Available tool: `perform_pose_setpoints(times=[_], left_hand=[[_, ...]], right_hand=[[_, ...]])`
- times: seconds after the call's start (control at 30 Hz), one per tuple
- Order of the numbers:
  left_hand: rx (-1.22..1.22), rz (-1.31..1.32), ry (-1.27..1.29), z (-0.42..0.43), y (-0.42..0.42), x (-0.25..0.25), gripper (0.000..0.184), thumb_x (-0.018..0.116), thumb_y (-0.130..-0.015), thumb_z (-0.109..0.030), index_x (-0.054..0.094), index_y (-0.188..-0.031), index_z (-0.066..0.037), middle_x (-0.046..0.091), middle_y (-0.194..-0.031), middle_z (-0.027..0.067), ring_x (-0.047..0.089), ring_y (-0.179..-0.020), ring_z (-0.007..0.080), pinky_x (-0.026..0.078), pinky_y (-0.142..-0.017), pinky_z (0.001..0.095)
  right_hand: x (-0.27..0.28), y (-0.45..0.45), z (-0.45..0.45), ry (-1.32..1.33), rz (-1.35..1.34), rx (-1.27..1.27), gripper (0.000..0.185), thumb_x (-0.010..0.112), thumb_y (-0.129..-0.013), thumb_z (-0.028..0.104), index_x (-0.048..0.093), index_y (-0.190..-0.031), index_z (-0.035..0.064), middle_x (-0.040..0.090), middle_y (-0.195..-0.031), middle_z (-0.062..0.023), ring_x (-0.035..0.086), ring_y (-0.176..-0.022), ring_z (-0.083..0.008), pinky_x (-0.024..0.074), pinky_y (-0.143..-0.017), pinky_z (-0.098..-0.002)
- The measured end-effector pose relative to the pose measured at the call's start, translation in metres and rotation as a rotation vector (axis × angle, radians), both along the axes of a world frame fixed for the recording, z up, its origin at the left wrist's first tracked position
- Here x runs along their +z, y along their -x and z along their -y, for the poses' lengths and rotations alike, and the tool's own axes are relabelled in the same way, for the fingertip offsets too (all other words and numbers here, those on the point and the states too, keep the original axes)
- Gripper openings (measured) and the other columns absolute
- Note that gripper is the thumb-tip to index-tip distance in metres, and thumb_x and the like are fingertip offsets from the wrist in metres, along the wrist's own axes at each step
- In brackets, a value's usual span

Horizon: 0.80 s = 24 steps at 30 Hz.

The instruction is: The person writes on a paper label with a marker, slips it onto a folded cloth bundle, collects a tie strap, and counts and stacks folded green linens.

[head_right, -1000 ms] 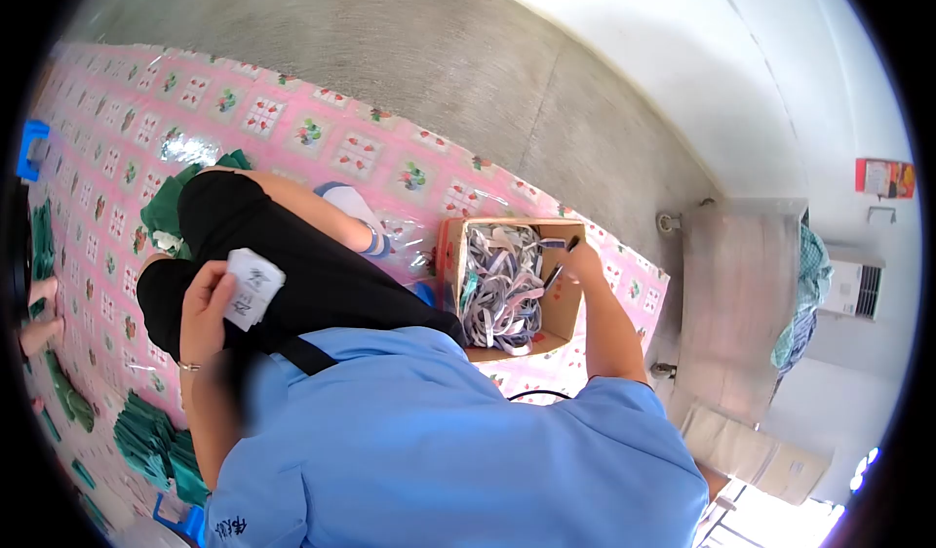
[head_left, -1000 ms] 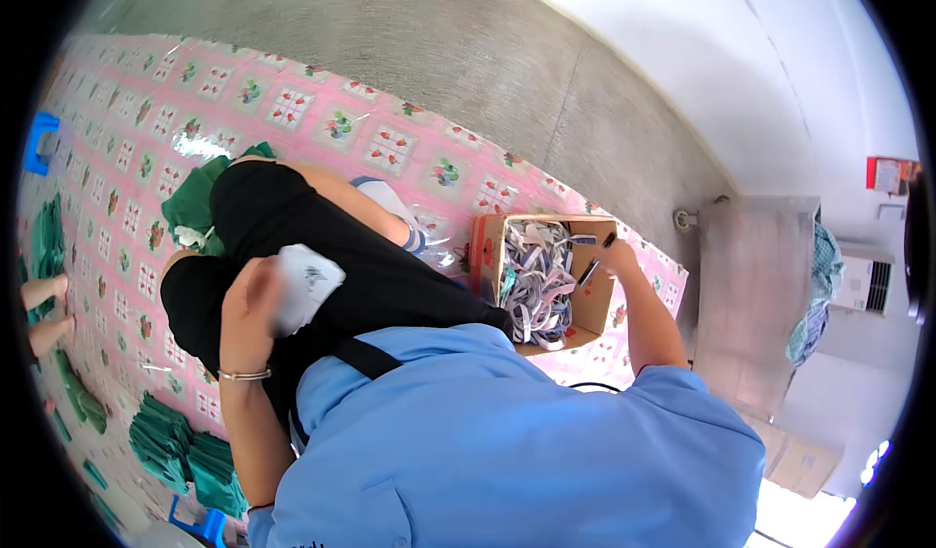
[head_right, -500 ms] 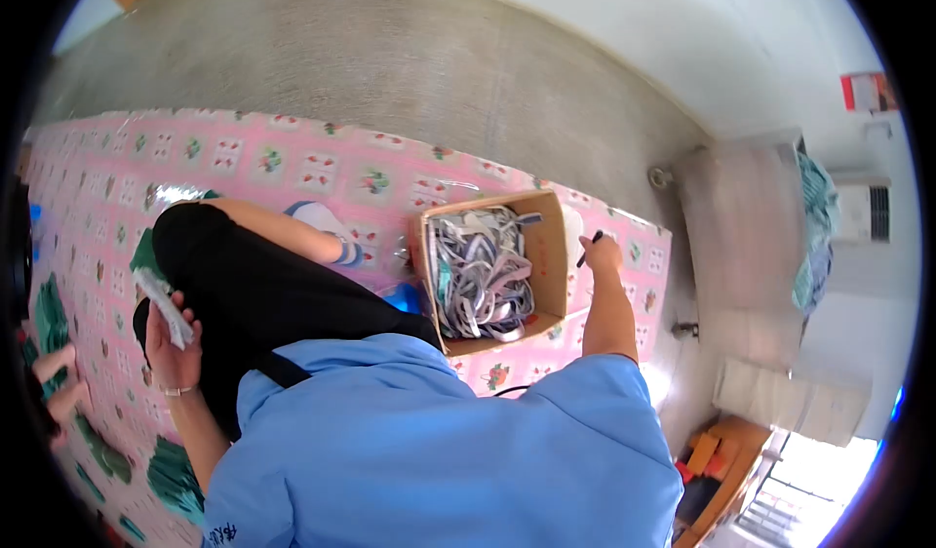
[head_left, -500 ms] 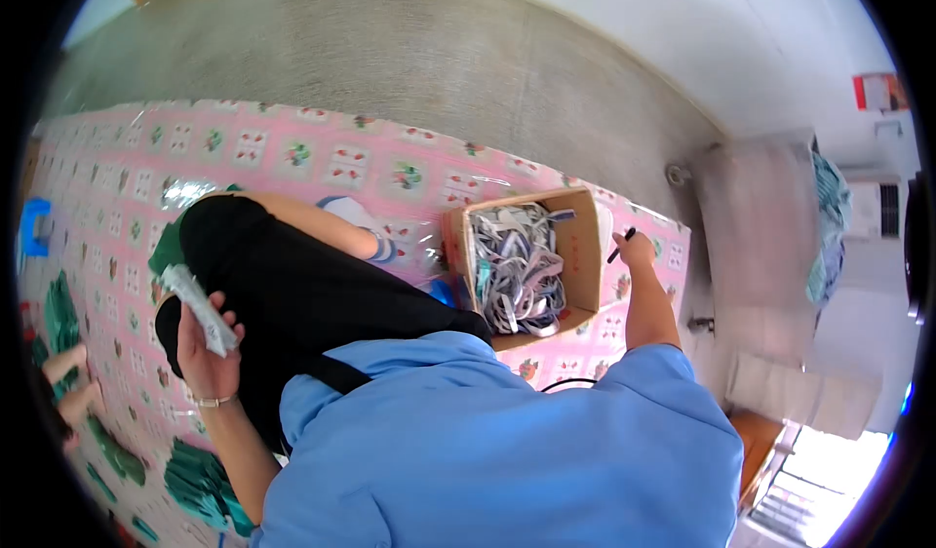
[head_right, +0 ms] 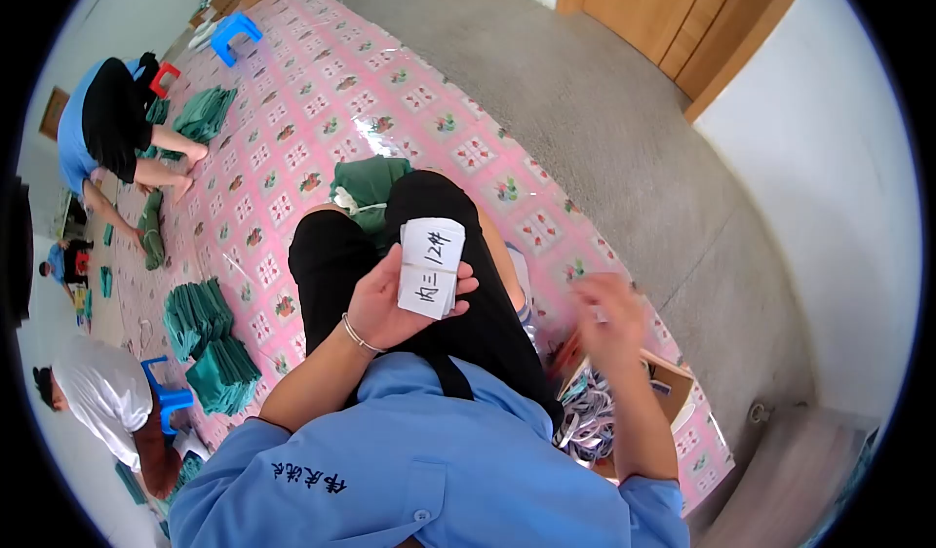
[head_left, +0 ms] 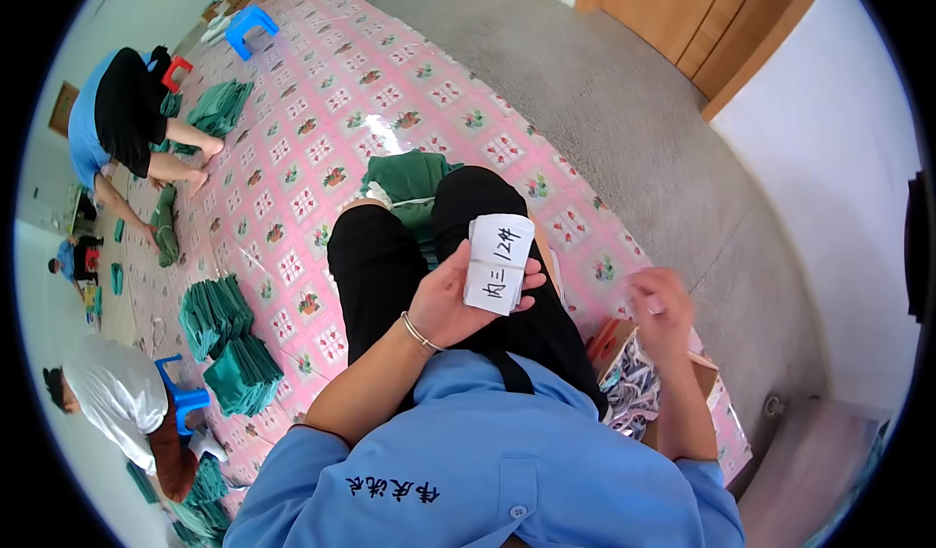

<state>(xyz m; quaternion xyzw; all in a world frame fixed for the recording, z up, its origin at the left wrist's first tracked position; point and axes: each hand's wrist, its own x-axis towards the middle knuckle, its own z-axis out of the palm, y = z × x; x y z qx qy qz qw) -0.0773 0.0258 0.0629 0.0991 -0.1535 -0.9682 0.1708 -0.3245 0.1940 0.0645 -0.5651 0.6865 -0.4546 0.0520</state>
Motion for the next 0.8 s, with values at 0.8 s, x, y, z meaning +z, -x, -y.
perform_pose_setpoints(times=[0.8], left_hand=[[0.281,0.070,0.086,0.012,-0.022,-0.019,0.062,0.024,-0.101,-0.049,0.039,-0.137,-0.002,0.052,-0.131,0.0158,0.055,-0.117,0.0266,0.044,-0.100,0.0411]], right_hand=[[0.021,-0.117,0.101,0.054,-0.205,0.572,0.018,0.074,-0.073,0.005,0.064,-0.087,0.0055,0.062,-0.088,-0.0068,0.061,-0.073,-0.0237,0.0487,-0.063,-0.0331]])
